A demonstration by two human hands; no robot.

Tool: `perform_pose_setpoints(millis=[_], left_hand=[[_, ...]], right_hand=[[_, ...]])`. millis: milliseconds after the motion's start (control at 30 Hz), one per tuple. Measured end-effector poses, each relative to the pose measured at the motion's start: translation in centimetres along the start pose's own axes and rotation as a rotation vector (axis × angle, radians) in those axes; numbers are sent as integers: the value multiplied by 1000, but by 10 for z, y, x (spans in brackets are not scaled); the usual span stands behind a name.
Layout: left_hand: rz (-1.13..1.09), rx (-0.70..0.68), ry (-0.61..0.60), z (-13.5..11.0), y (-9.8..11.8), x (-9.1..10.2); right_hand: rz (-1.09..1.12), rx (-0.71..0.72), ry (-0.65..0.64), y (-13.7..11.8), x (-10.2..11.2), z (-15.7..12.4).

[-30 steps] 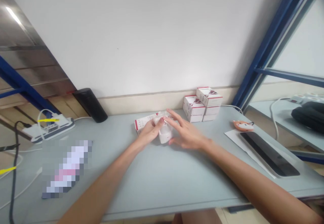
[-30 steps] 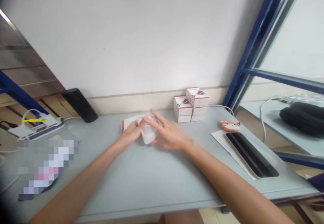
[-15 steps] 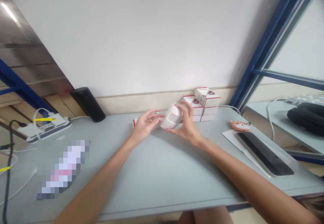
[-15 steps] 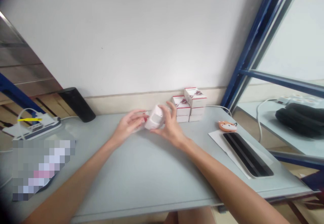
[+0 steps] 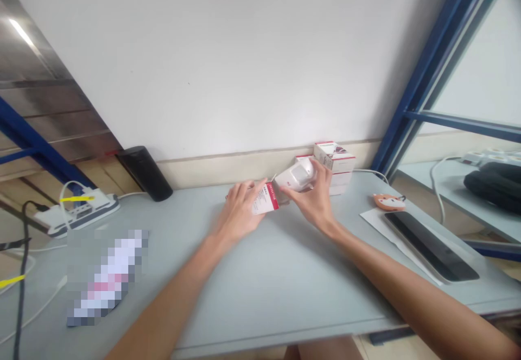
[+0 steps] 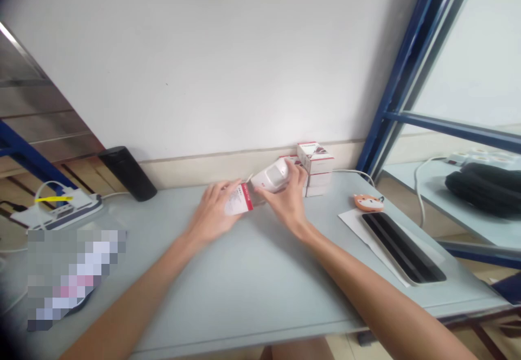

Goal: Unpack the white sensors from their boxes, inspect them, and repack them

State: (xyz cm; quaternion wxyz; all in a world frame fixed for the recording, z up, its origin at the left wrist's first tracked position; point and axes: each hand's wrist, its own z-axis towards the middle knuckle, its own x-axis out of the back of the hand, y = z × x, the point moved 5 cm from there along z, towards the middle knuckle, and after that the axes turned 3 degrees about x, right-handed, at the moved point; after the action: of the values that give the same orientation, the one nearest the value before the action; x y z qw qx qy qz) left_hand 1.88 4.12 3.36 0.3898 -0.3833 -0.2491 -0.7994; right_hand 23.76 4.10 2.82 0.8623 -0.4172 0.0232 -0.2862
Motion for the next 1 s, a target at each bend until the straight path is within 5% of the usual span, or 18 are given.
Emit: perform_pose_setpoints(millis=[167, 333, 533, 767, 867, 1000], left_hand=[[67, -13, 157, -8, 10, -5], [19, 84, 264, -10, 10, -5], [-165, 139, 270, -13, 11, -7], [-368, 208, 254, -11, 10, -7], [-502, 213, 195, -11, 13, -8], [-804, 243, 74, -10, 16, -14]], right_hand=[[-24, 48, -52, 0, -3, -4], [-36, 270, -292, -15, -13, -16], [-207, 431, -403, -33, -17, -26], [104, 189, -139, -24, -17, -25], [243, 115, -149, -22, -18, -24], [217, 244, -244, -29, -10, -15]])
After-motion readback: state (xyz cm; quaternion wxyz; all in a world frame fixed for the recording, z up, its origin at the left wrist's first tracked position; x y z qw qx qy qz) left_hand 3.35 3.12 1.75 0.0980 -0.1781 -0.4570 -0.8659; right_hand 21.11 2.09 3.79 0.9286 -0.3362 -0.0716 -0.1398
